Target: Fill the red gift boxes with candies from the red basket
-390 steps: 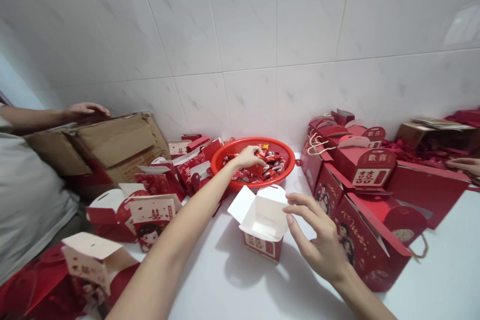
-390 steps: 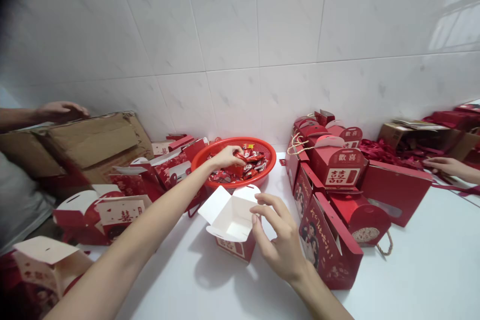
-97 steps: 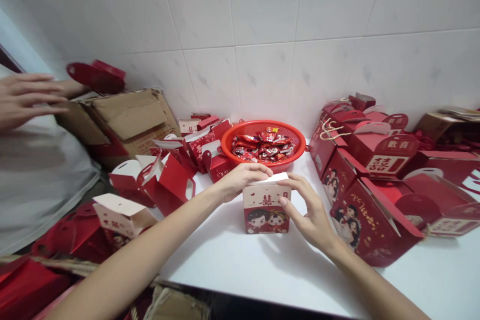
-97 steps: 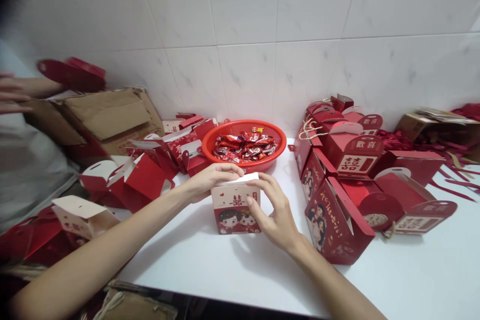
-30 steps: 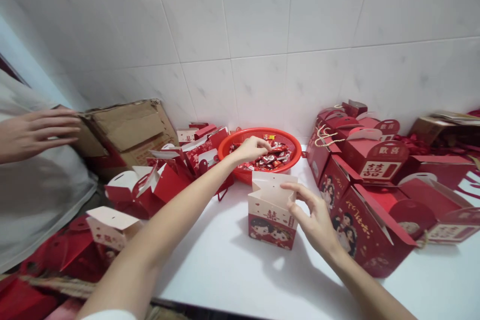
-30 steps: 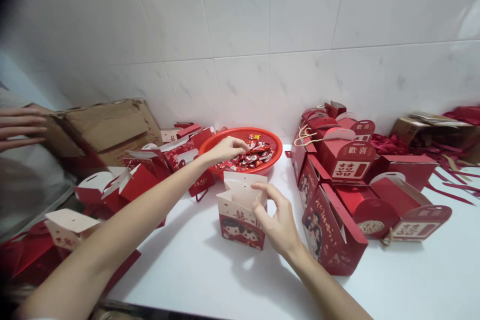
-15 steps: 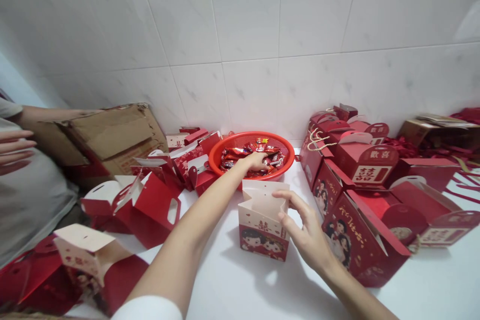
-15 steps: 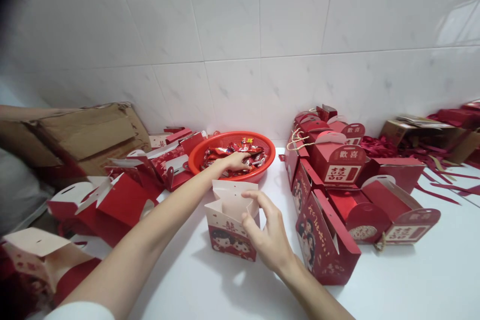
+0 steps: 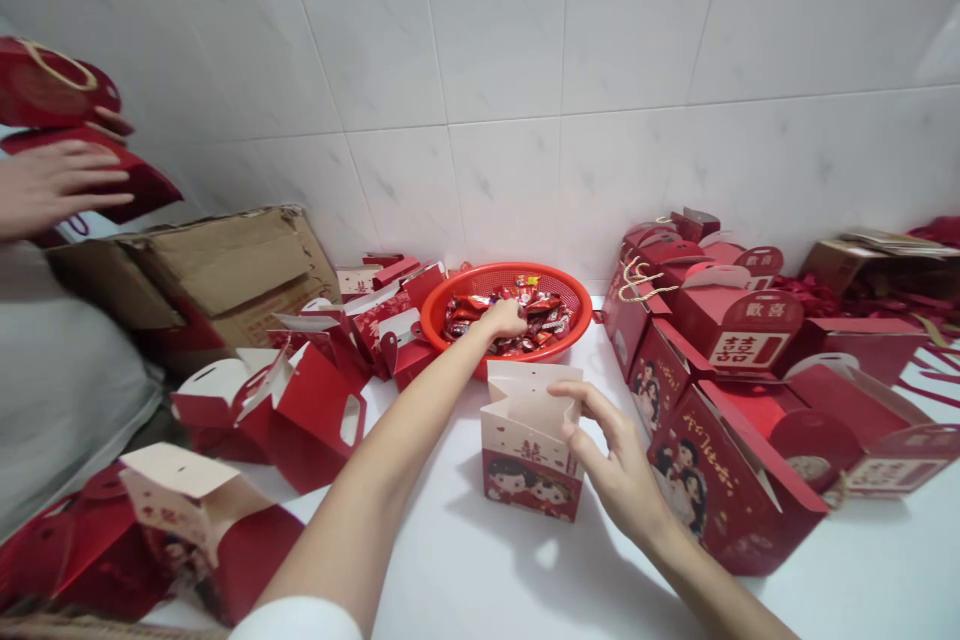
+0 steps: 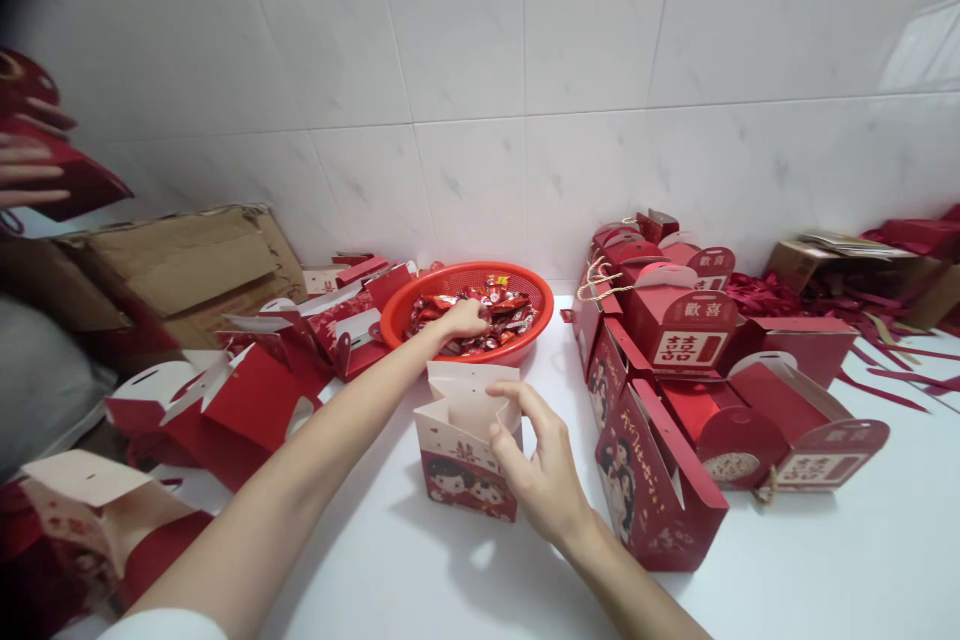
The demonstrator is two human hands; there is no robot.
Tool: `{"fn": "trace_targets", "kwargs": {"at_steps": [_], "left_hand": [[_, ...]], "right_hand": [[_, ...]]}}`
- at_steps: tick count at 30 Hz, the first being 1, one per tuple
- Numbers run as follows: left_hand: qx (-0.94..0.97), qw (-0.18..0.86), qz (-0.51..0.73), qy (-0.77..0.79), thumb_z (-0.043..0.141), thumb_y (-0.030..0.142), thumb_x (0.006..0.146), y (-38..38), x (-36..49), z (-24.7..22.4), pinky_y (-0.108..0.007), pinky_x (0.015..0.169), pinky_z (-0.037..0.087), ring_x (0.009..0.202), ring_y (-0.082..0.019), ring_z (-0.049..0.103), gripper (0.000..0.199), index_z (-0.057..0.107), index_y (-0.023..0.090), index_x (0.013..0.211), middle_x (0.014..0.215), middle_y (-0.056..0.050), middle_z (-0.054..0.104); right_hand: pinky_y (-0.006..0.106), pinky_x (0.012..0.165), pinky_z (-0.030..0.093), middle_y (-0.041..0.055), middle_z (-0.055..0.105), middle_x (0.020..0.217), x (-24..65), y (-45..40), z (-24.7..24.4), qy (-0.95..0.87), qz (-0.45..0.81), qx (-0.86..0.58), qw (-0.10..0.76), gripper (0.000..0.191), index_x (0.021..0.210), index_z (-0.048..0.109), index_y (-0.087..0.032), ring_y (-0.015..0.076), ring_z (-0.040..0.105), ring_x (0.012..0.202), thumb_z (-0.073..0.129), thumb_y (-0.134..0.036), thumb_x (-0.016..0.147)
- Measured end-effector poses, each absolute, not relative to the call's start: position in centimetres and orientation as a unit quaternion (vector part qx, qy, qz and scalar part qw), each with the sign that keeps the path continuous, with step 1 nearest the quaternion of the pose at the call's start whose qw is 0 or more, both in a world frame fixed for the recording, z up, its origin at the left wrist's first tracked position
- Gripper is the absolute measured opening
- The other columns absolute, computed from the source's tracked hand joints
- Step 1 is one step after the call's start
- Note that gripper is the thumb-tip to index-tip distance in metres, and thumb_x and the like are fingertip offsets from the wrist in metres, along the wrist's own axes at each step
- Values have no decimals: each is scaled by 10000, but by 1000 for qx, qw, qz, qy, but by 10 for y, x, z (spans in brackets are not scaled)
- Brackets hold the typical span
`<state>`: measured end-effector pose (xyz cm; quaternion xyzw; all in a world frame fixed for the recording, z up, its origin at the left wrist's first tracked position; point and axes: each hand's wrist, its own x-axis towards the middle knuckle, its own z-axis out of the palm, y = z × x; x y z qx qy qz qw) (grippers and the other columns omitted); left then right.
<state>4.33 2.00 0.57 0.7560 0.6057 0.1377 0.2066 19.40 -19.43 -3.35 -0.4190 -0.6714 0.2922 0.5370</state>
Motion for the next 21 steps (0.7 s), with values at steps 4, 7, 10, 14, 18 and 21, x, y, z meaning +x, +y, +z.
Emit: {"fn": "trace_targets", "kwargs": {"at_steps": [4, 7, 10, 14, 18, 21], "left_hand": [[700, 240, 220, 636, 570, 172, 705, 24, 41, 10, -299, 659, 488, 830, -266, 652, 61, 619, 155, 736, 760, -100, 680], [675, 276, 254, 636, 561, 204, 715, 24, 38, 13, -309, 625, 488, 776, -244, 621, 45, 594, 173, 712, 733, -70, 648], [658, 306, 272, 632, 584, 255, 725, 22, 36, 17, -318, 583, 476, 707, -228, 585, 81, 562, 187, 687, 691, -51, 608], [646, 339, 285, 622, 573, 284, 777, 22, 37, 19, -297, 565, 479, 646, -193, 560, 123, 553, 186, 705, 638, -34, 573], [660, 367, 275, 595, 563, 246, 800, 22, 39, 13, -243, 596, 507, 694, -158, 601, 113, 615, 168, 865, 756, -40, 643], [696, 380, 229, 565, 599, 170, 734, 21, 40, 8, -218, 594, 504, 753, -163, 636, 191, 670, 148, 910, 843, -62, 695]], "right_hand": [[287, 841, 473, 46, 679, 1072, 194, -194, -33, -672, 293, -413, 541, 301, 1121, 636, -192, 196, 614, 922, 491, -339, 901], [293, 843, 482, 51, 687, 1075, 194, -195, -33, -669, 291, -412, 545, 293, 1110, 641, -191, 205, 624, 942, 499, -338, 899], [298, 855, 488, 54, 690, 1082, 194, -195, -34, -668, 289, -410, 549, 291, 1106, 642, -191, 212, 631, 972, 499, -340, 902], [301, 846, 496, 54, 697, 1067, 194, -194, -34, -670, 283, -407, 553, 284, 1100, 644, -194, 215, 638, 964, 497, -333, 902], [299, 838, 497, 55, 695, 1064, 194, -193, -35, -671, 283, -407, 551, 279, 1097, 646, -197, 215, 636, 958, 497, -339, 907], [297, 841, 494, 57, 689, 1080, 194, -194, -35, -671, 288, -410, 547, 288, 1109, 642, -195, 214, 633, 971, 494, -344, 912]]}}
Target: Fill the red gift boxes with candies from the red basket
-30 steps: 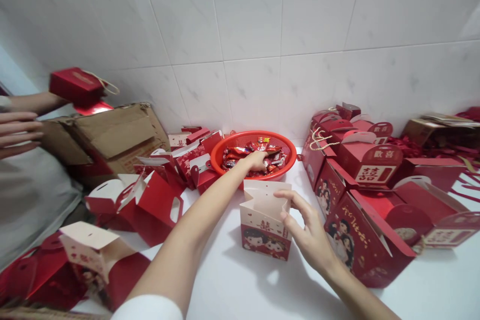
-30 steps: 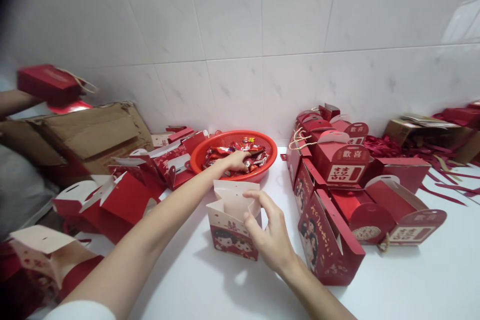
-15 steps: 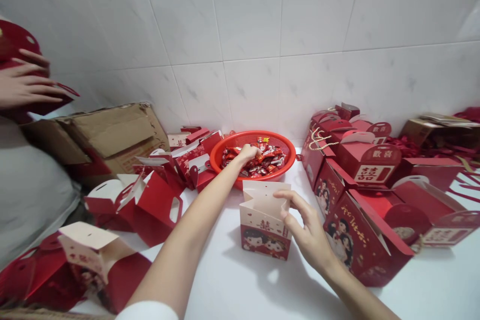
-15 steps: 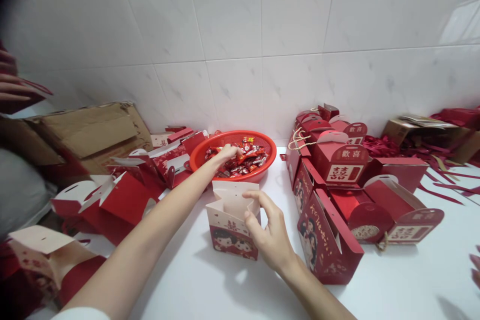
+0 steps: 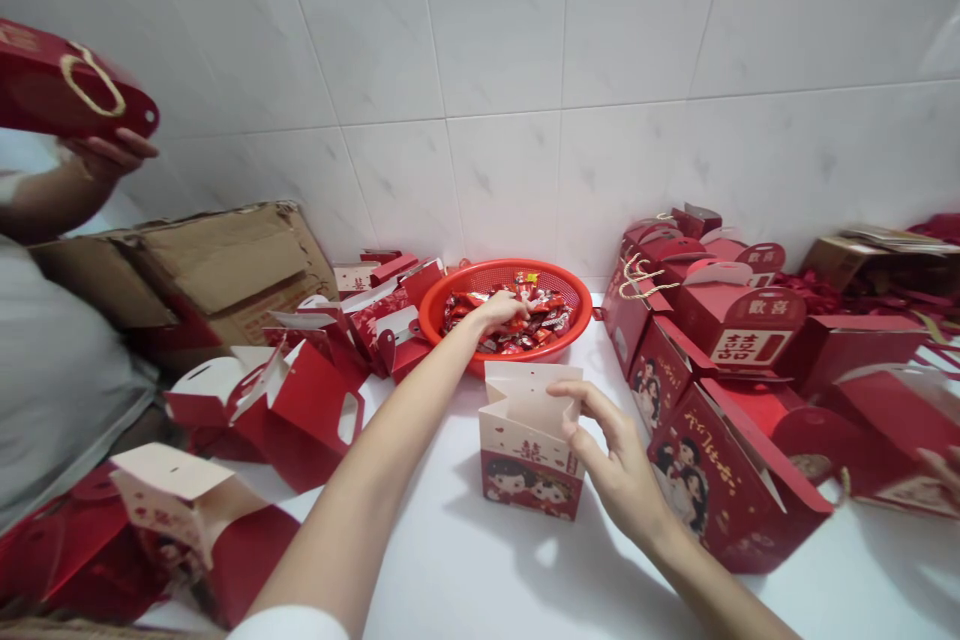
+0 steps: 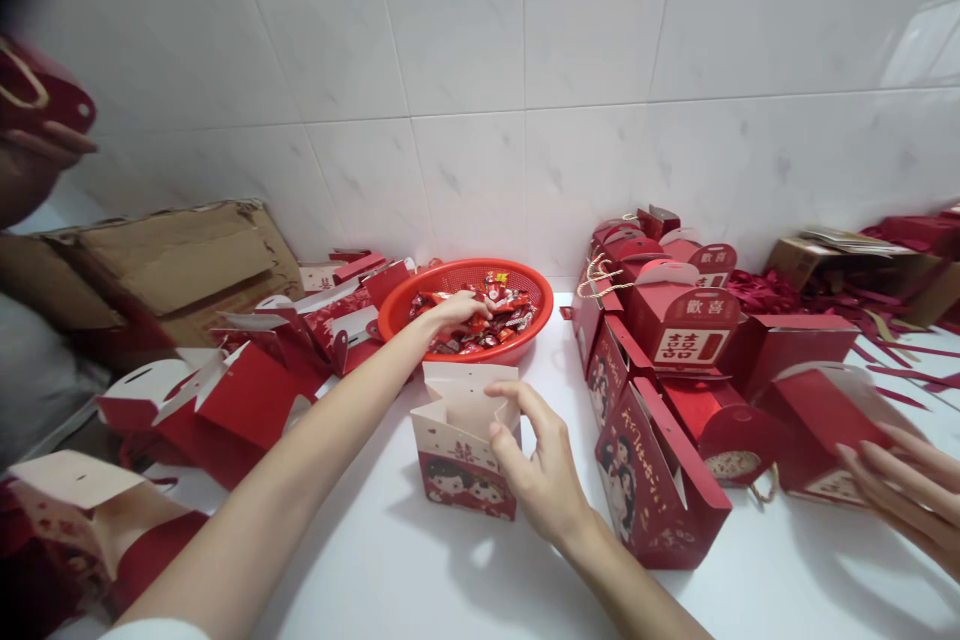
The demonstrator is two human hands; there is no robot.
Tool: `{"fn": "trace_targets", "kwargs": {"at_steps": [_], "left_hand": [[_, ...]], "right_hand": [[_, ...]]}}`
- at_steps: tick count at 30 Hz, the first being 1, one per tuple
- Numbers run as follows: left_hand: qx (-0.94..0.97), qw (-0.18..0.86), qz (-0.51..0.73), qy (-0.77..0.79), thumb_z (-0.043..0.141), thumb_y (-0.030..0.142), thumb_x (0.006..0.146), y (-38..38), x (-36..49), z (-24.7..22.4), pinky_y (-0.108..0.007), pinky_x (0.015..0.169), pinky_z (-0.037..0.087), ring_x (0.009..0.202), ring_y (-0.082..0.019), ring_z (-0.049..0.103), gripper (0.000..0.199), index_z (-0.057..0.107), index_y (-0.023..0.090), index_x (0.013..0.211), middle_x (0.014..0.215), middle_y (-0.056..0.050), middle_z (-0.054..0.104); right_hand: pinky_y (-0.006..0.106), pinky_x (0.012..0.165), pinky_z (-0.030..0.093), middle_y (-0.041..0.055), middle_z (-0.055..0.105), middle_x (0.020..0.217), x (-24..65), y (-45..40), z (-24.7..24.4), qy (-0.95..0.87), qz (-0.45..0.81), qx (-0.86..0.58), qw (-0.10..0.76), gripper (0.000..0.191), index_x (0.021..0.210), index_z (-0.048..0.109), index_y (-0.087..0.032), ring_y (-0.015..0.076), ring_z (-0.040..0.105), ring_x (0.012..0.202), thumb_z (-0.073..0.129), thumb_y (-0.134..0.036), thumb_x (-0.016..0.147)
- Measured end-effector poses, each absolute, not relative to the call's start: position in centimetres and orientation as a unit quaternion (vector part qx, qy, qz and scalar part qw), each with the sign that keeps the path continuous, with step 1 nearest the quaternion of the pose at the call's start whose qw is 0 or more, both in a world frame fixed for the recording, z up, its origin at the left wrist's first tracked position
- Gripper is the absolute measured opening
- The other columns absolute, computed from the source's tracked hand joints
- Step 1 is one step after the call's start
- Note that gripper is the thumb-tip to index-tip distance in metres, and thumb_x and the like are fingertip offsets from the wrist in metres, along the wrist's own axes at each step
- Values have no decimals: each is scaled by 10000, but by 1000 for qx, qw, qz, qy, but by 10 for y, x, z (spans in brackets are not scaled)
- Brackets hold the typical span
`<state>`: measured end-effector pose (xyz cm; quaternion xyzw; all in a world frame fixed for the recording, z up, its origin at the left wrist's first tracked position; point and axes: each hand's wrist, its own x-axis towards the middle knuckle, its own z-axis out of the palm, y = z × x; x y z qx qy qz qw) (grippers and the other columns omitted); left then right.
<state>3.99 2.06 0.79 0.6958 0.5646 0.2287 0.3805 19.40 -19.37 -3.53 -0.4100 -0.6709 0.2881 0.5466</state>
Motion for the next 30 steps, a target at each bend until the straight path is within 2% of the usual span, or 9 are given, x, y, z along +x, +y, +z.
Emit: {"fn": "trace_targets", "kwargs": {"at_steps": [5, 9, 14, 18, 20, 23, 25, 30], "left_hand": [[771, 383, 106, 498, 660, 102, 603, 13, 45, 8, -216, 592, 497, 733, -174, 651, 397, 751, 181, 981, 830, -17, 731], [810, 347, 50, 470, 679, 146, 608, 9, 50, 12, -234, 617, 488, 774, -200, 660, 558, 728, 213, 1160, 975, -30, 745], [841, 298, 23, 450, 685, 330, 715, 10, 50, 14, -241, 778, 480, 976, -237, 649, 382, 760, 232, 1077, 1108, -32, 730], [846, 278, -7, 454, 652, 436, 763, 10, 50, 15, -260, 707, 482, 869, -241, 665, 373, 767, 210, 1036, 980, -46, 743], [845, 272, -21, 459, 646, 404, 766, 9, 52, 15, -262, 694, 487, 850, -240, 672, 380, 755, 208, 1072, 987, -50, 745], [846, 260, -30, 465, 649, 315, 752, 8, 57, 15, -258, 769, 496, 994, -250, 664, 445, 707, 234, 1186, 1195, -49, 707], [847, 251, -39, 466, 650, 261, 734, 6, 61, 16, -263, 819, 496, 1059, -258, 651, 465, 700, 243, 1196, 1262, -50, 682], [845, 229, -62, 480, 704, 220, 640, 0, 66, 21, -312, 820, 521, 1015, -307, 669, 528, 716, 238, 1168, 1195, -78, 715]], "right_hand": [[297, 861, 489, 53, 685, 1093, 194, -196, -35, -671, 292, -411, 543, 286, 1109, 641, -197, 213, 629, 988, 496, -346, 913], [294, 845, 494, 49, 687, 1076, 194, -195, -35, -674, 284, -409, 546, 281, 1101, 643, -199, 206, 630, 955, 490, -342, 914], [295, 808, 503, 51, 689, 1052, 194, -194, -35, -674, 283, -409, 547, 285, 1097, 645, -199, 209, 635, 920, 493, -356, 914], [297, 824, 501, 53, 688, 1075, 194, -195, -35, -672, 286, -410, 546, 284, 1103, 646, -201, 216, 635, 959, 492, -348, 914], [293, 827, 498, 50, 687, 1072, 194, -195, -35, -672, 286, -410, 546, 286, 1105, 645, -200, 212, 633, 955, 491, -347, 914], [289, 840, 491, 44, 684, 1061, 194, -194, -35, -671, 290, -411, 545, 283, 1103, 642, -200, 205, 626, 953, 490, -341, 911], [289, 847, 487, 44, 682, 1064, 193, -194, -35, -669, 294, -410, 546, 279, 1098, 641, -201, 207, 623, 969, 488, -337, 908], [282, 839, 482, 42, 678, 1044, 194, -195, -34, -669, 293, -413, 544, 282, 1092, 641, -192, 199, 618, 938, 481, -324, 901]]}}
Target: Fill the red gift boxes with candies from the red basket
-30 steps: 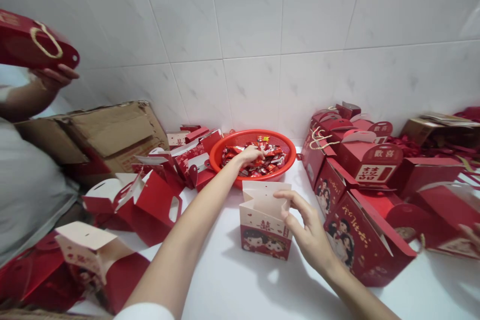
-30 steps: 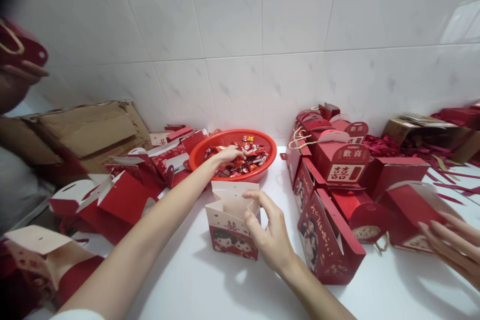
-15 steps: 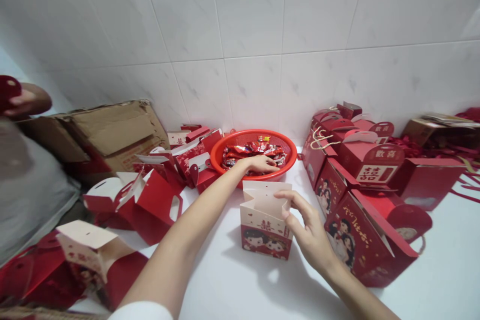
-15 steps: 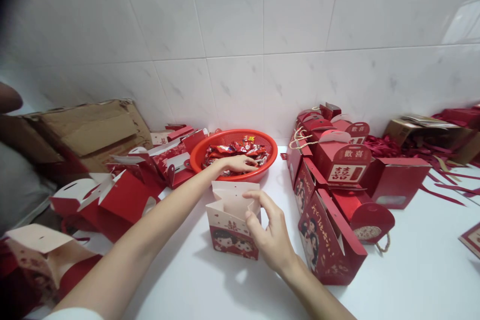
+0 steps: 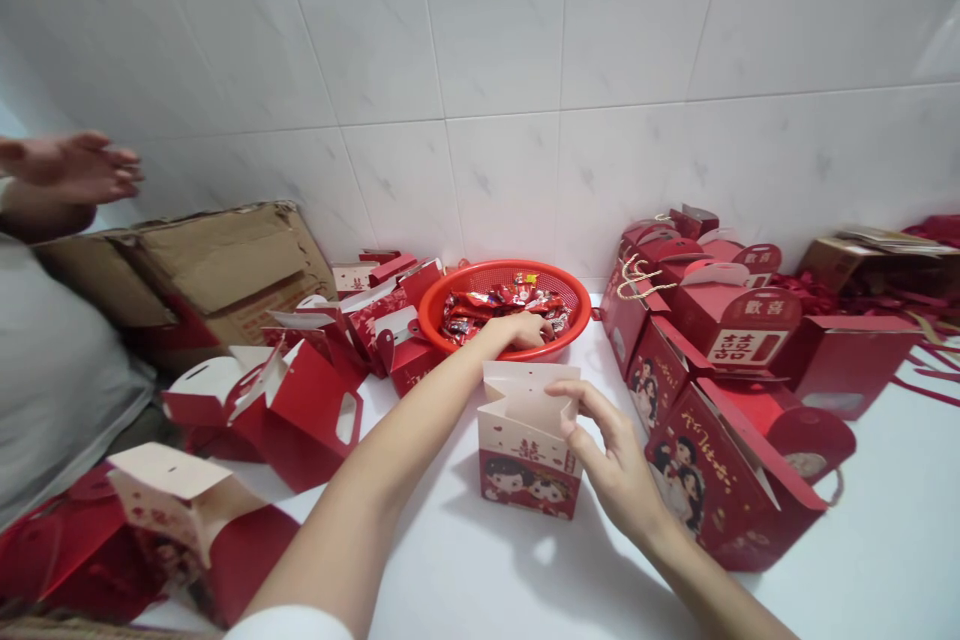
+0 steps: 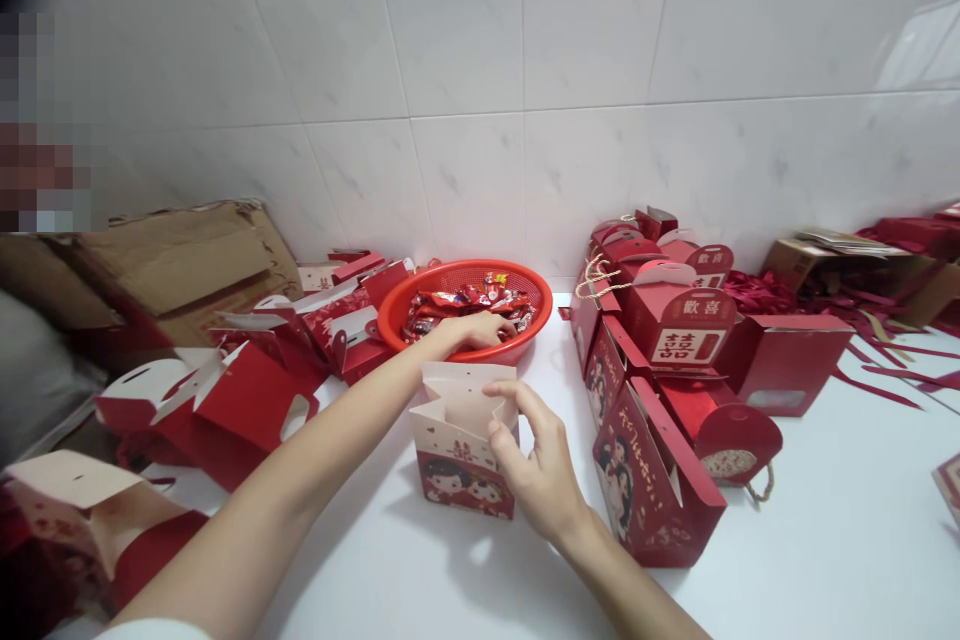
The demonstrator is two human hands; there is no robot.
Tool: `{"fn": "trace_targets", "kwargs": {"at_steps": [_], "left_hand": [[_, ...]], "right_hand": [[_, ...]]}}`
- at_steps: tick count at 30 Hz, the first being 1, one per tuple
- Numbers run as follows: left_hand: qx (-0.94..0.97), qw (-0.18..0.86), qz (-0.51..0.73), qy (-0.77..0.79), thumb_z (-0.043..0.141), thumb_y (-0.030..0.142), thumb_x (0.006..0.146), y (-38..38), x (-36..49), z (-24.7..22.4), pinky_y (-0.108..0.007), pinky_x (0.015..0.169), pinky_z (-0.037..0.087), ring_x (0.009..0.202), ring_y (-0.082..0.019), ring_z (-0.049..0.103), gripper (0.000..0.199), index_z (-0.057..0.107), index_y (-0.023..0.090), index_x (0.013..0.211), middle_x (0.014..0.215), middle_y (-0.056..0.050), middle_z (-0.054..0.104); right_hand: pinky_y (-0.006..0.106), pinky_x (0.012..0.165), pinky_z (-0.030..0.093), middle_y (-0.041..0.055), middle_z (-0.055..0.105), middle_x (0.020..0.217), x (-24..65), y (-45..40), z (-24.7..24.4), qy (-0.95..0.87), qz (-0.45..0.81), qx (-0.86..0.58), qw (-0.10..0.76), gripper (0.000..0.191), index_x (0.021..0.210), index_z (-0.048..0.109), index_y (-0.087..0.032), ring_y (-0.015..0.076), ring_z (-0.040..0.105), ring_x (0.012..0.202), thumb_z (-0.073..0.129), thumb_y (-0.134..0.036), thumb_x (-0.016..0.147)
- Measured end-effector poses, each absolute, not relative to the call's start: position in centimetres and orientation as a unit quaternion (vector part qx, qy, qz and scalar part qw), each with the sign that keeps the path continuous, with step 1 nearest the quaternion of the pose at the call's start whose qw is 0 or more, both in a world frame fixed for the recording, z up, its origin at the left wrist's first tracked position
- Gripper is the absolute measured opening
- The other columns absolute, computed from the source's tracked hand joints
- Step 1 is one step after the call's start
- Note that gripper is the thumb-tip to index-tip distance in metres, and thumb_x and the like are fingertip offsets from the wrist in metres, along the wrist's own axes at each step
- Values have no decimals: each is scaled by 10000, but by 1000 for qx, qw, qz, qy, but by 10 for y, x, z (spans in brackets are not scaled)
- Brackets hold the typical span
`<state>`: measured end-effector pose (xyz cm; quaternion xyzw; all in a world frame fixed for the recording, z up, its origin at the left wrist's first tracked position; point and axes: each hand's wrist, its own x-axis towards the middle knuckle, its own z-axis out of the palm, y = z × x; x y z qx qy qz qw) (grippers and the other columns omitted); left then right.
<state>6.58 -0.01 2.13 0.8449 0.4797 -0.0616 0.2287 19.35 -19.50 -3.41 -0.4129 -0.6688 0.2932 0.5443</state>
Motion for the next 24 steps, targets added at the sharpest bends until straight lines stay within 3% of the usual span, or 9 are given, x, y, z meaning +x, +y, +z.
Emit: {"fn": "trace_targets", "kwargs": {"at_steps": [7, 15, 20, 24], "left_hand": [[848, 223, -57, 477, 672, 206, 676, 2, 61, 19, -295, 849, 511, 1072, -288, 648, 534, 688, 218, 1209, 1258, -77, 683], [830, 270, 38, 486, 674, 66, 588, 10, 56, 7, -246, 652, 500, 763, -210, 668, 300, 727, 178, 861, 830, -30, 724], [781, 327, 151, 511, 684, 21, 572, 15, 36, 11, -240, 556, 482, 604, -167, 630, 305, 698, 170, 837, 659, 9, 668], [732, 361, 256, 519, 706, 11, 568, 16, 17, 21, -224, 565, 463, 576, -124, 588, 292, 692, 166, 815, 664, 27, 658]], "right_hand": [[273, 830, 471, 40, 666, 1033, 194, -195, -33, -670, 297, -413, 540, 299, 1110, 634, -185, 190, 606, 919, 484, -335, 899], [273, 833, 455, 37, 661, 1044, 194, -194, -35, -668, 303, -411, 541, 306, 1116, 628, -188, 188, 591, 914, 483, -335, 890], [275, 826, 454, 38, 658, 1026, 194, -194, -35, -668, 300, -412, 542, 311, 1115, 632, -186, 189, 593, 897, 486, -340, 888], [277, 794, 460, 37, 647, 962, 193, -194, -34, -670, 294, -414, 542, 312, 1106, 639, -179, 184, 591, 834, 481, -338, 889]]}}
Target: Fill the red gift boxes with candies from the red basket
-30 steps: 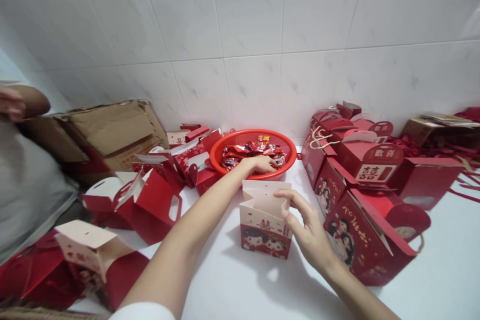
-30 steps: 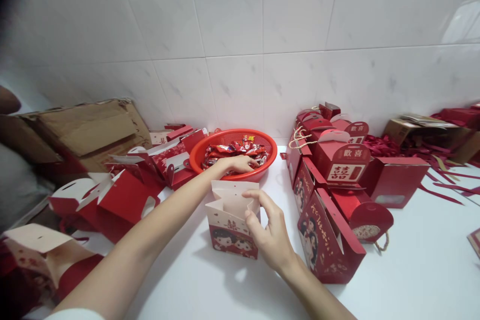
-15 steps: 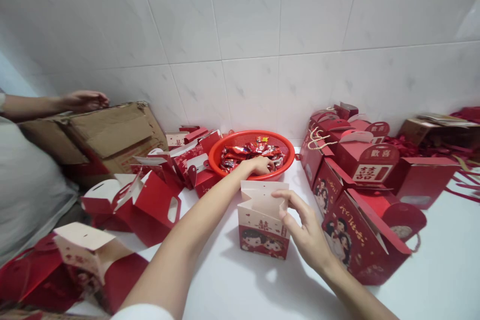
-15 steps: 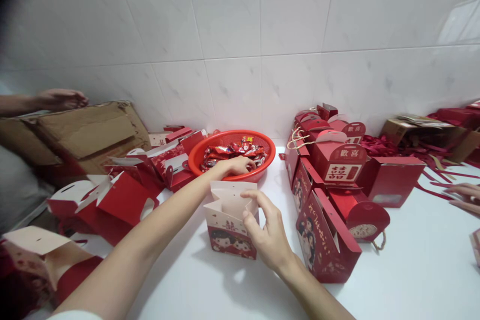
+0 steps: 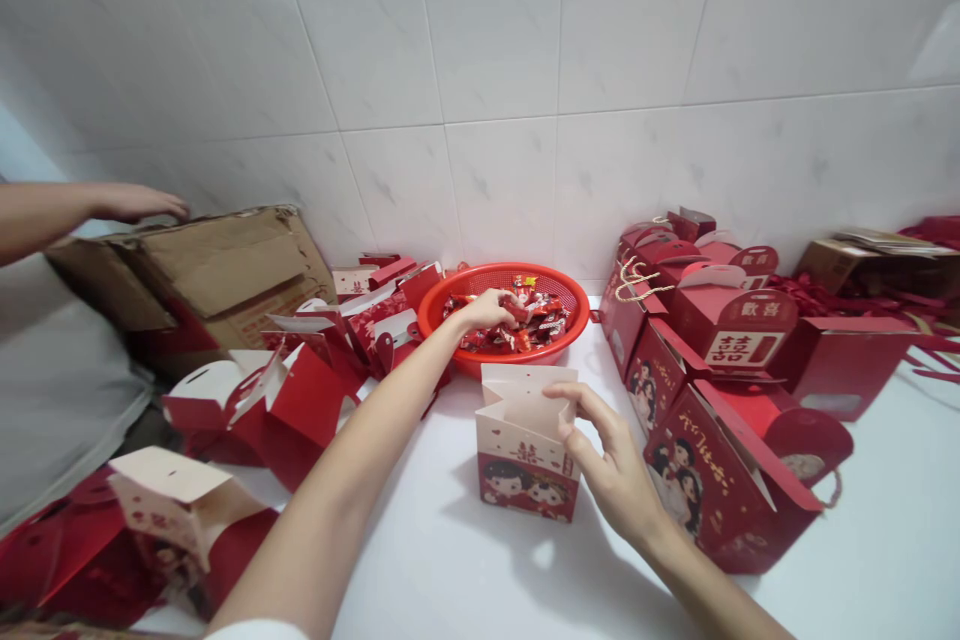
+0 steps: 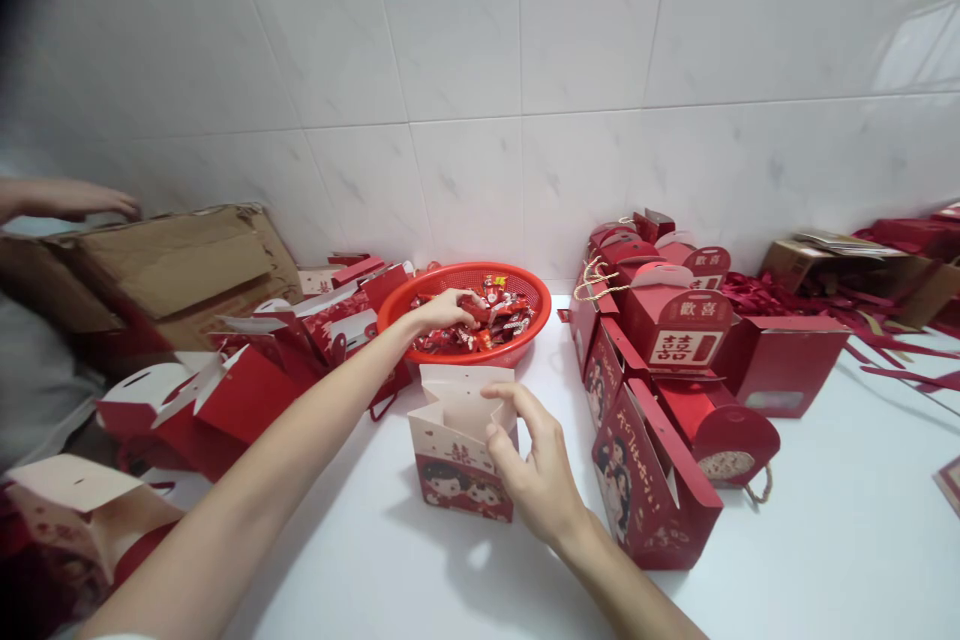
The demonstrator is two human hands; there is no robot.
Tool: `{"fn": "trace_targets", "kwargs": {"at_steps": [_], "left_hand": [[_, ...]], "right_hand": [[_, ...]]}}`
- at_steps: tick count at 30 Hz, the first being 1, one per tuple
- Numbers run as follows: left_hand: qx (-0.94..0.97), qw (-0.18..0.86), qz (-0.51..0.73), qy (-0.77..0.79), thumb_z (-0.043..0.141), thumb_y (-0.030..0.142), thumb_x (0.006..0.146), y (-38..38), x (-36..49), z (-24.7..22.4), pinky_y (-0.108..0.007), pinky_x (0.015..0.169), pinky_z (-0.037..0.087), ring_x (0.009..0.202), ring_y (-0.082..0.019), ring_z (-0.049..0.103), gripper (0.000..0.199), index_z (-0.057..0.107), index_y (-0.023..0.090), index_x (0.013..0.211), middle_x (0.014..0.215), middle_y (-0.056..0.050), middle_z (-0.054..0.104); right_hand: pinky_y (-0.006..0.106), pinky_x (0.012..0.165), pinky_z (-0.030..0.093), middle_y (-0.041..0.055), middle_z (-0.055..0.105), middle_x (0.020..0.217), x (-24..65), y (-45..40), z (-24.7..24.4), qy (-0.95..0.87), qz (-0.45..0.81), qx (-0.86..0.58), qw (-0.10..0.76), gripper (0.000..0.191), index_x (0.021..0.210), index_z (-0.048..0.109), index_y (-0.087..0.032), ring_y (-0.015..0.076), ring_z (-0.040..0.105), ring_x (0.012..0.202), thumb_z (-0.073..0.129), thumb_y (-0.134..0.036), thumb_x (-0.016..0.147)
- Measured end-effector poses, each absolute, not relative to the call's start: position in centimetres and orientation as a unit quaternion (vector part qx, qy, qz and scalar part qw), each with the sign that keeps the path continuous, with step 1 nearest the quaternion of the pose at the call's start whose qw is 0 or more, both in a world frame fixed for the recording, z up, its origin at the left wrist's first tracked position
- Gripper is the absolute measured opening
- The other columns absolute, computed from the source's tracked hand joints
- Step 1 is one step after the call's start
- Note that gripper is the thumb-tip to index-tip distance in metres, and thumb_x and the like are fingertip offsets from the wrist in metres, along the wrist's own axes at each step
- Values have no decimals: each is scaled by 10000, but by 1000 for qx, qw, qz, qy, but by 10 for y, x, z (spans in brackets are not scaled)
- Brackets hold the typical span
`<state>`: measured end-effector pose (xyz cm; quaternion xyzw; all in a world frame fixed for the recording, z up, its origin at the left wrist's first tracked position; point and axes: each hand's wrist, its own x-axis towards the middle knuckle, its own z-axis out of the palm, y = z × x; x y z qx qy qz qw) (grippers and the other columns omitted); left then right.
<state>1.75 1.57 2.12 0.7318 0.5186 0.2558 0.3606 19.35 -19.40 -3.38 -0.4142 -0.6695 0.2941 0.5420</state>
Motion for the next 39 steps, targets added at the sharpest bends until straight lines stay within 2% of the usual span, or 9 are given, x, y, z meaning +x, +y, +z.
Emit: {"fn": "trace_targets", "kwargs": {"at_steps": [5, 9, 13, 16, 20, 26, 33, 39], "left_hand": [[661, 422, 345, 516, 742, 33, 590, 15, 4, 27, -204, 523, 403, 516, -88, 518, 306, 689, 163, 862, 638, 31, 649], [610, 485, 375, 503, 790, 178, 674, 12, 2, 28, -193, 513, 403, 563, -94, 562, 153, 697, 143, 790, 743, -35, 707], [555, 532, 379, 515, 734, 325, 796, 12, 0, 26, -200, 454, 385, 458, -82, 499, 229, 668, 136, 685, 638, -32, 663], [524, 549, 382, 527, 698, 307, 833, 13, -1, 25, -197, 425, 375, 429, -87, 499, 199, 673, 145, 720, 587, -12, 632], [509, 555, 389, 531, 744, 176, 767, 14, -2, 23, -173, 437, 391, 464, -75, 540, 63, 699, 145, 800, 639, -4, 653], [508, 555, 377, 540, 729, 102, 730, 11, -1, 25, -163, 490, 441, 570, -94, 618, 186, 713, 167, 904, 693, -6, 669], [523, 537, 356, 558, 758, 181, 701, 4, 2, 32, -183, 521, 432, 577, -98, 575, 119, 682, 183, 793, 664, 21, 647], [584, 493, 334, 551, 871, 253, 553, 6, 15, 30, -222, 526, 394, 596, -128, 547, 290, 613, 174, 658, 620, 23, 605]], "right_hand": [[276, 781, 465, 30, 631, 903, 193, -195, -33, -669, 283, -417, 547, 303, 1089, 648, -178, 182, 584, 805, 483, -334, 889], [268, 768, 469, 26, 630, 897, 192, -194, -33, -668, 285, -411, 551, 292, 1082, 647, -182, 179, 584, 805, 481, -333, 894], [274, 789, 468, 31, 640, 924, 193, -194, -34, -671, 282, -409, 551, 296, 1084, 648, -182, 183, 586, 824, 482, -337, 895], [280, 802, 466, 37, 652, 960, 194, -194, -35, -673, 283, -412, 546, 310, 1104, 643, -178, 185, 589, 837, 479, -338, 896], [277, 817, 466, 40, 663, 1003, 194, -195, -35, -673, 284, -412, 544, 308, 1105, 640, -179, 188, 595, 877, 476, -337, 898], [285, 815, 469, 47, 659, 985, 194, -195, -34, -670, 285, -415, 545, 310, 1098, 645, -176, 194, 598, 870, 483, -332, 886], [291, 775, 471, 28, 619, 876, 193, -196, -33, -672, 285, -416, 543, 308, 1101, 645, -175, 178, 572, 762, 481, -335, 895], [287, 776, 472, 31, 629, 892, 193, -196, -31, -673, 286, -415, 541, 300, 1100, 643, -179, 183, 582, 787, 480, -335, 902]]}}
